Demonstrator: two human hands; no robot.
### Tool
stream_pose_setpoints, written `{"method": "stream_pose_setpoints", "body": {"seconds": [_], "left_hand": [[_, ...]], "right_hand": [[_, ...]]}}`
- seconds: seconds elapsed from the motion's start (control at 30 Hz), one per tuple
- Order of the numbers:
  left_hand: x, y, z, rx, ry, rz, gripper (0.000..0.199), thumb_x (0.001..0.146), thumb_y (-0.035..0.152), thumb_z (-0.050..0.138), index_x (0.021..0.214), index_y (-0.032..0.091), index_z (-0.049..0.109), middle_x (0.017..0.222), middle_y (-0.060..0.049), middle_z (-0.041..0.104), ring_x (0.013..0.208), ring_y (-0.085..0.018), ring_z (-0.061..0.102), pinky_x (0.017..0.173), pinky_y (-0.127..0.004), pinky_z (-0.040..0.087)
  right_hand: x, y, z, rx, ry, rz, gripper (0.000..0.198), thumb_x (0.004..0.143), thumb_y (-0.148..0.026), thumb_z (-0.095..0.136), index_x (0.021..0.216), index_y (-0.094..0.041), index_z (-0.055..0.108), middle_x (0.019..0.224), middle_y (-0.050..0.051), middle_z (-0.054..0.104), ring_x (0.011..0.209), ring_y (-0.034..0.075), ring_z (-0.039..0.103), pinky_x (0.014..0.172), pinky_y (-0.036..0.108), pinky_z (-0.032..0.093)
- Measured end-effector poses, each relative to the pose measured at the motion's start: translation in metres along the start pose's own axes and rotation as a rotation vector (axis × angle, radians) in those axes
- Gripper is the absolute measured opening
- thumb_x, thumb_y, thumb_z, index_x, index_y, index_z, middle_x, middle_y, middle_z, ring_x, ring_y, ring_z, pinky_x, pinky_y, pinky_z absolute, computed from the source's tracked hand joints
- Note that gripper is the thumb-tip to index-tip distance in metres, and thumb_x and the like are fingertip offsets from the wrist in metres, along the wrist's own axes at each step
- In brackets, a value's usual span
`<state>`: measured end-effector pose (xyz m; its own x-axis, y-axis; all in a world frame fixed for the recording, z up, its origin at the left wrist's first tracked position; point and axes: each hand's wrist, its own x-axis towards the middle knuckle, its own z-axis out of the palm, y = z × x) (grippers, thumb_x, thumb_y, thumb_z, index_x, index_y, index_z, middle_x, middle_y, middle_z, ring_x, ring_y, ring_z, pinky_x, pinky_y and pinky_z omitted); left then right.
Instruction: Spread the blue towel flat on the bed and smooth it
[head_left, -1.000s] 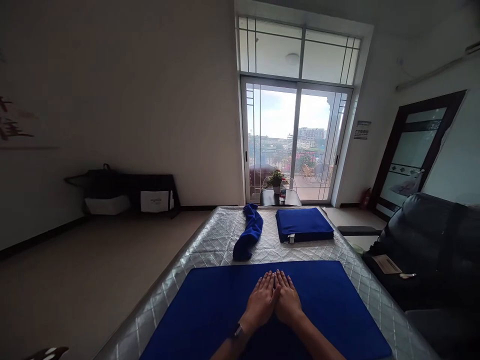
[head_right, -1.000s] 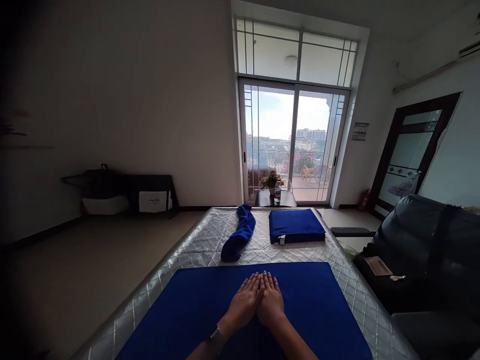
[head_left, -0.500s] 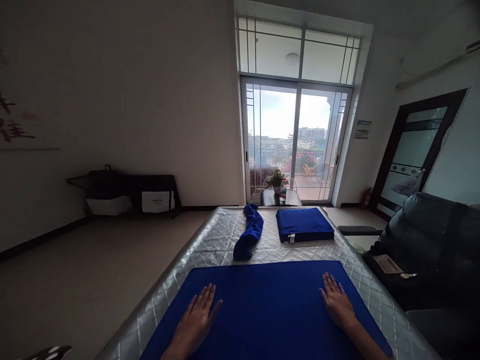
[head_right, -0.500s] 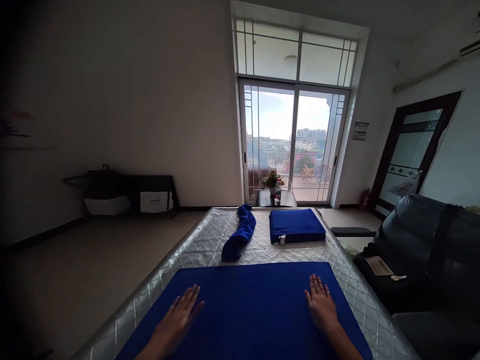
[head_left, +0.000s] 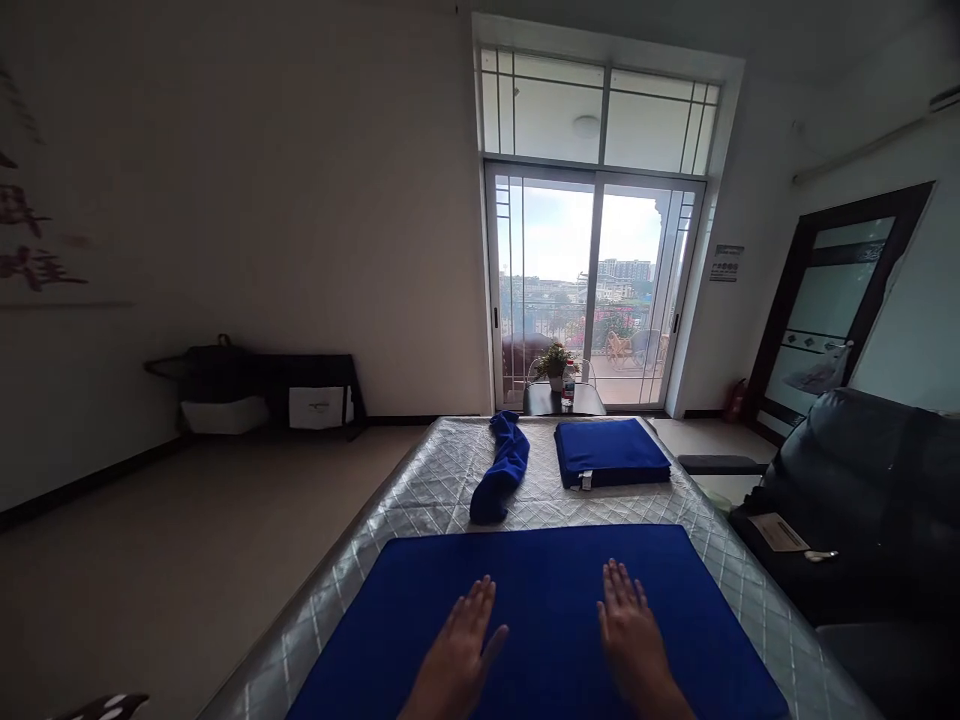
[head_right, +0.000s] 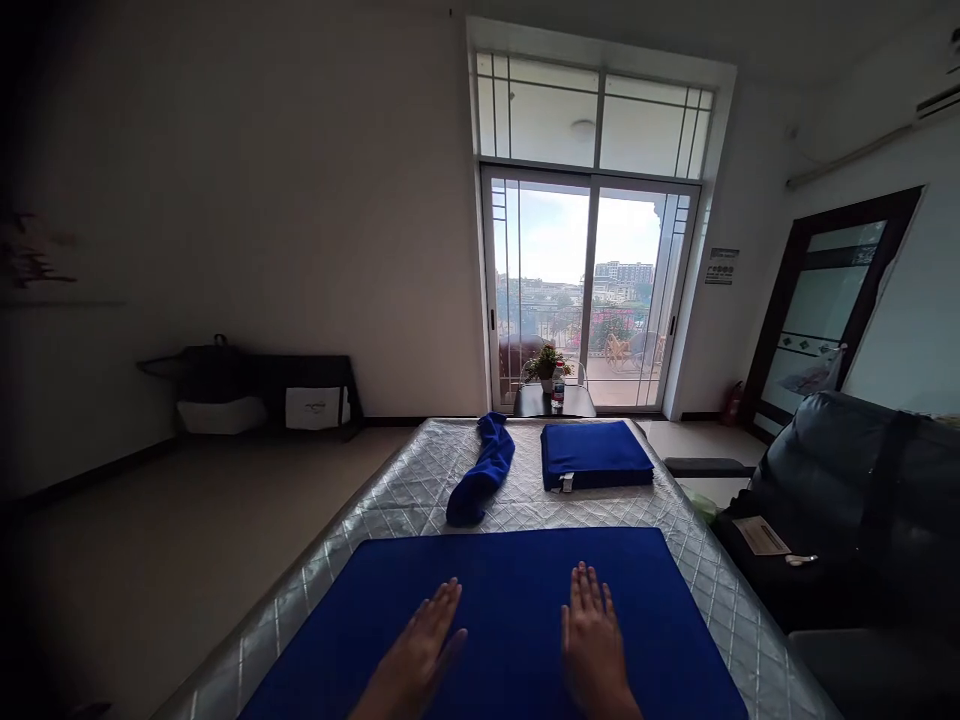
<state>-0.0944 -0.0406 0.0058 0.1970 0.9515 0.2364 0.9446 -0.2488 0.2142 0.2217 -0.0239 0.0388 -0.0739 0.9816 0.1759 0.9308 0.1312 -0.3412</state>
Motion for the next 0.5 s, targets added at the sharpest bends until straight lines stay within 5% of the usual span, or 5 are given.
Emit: {"method": "stream_pose_setpoints", "body": {"seconds": [0.1, 0.23, 0.37, 0.5], "left_hand": [[0.009, 0.056, 0.027, -0.116, -0.094, 0.219, 0.075, 0.095, 0.059, 0.034, 0.147, 0.044, -0.017, 0.165, 0.009, 0.022, 0.15, -0.024, 0.033, 0.124, -0.05, 0.044], [0.001, 0.073, 0.037, -0.162, -0.151, 0.293, 0.08, 0.092, 0.062, 0.036, 0.147, 0.044, -0.019, 0.165, 0.009, 0.023, 0.15, -0.028, 0.034, 0.123, -0.052, 0.046], [-0.017, 0.054, 0.021, -0.155, -0.198, 0.227, 0.08, 0.09, 0.067, 0.038, 0.145, 0.048, -0.016, 0.164, 0.012, 0.021, 0.151, -0.027, 0.033, 0.125, -0.051, 0.042], [-0.05, -0.01, 0.008, -0.022, -0.112, 0.013, 0.077, 0.09, 0.069, 0.036, 0.141, 0.047, -0.017, 0.162, 0.012, 0.03, 0.148, -0.027, 0.039, 0.122, -0.054, 0.046]], "right_hand": [[-0.01, -0.05, 0.031, 0.052, -0.209, -0.16, 0.062, 0.095, -0.047, 0.025, 0.155, -0.044, 0.008, 0.166, -0.015, 0.021, 0.156, 0.022, 0.019, 0.132, 0.048, 0.023], [-0.021, -0.058, 0.046, 0.049, -0.304, -0.184, 0.063, 0.095, -0.05, 0.027, 0.146, -0.052, -0.01, 0.161, -0.024, 0.009, 0.156, 0.02, 0.014, 0.132, 0.05, 0.021], [-0.029, -0.021, 0.042, 0.049, -0.218, -0.15, 0.062, 0.095, -0.058, 0.025, 0.145, -0.05, -0.011, 0.162, -0.022, 0.011, 0.155, 0.02, 0.016, 0.131, 0.052, 0.021], [-0.037, 0.051, 0.035, 0.017, -0.067, -0.029, 0.062, 0.091, -0.065, 0.025, 0.145, -0.054, -0.004, 0.161, -0.023, 0.032, 0.152, 0.023, 0.03, 0.128, 0.054, 0.025]]}}
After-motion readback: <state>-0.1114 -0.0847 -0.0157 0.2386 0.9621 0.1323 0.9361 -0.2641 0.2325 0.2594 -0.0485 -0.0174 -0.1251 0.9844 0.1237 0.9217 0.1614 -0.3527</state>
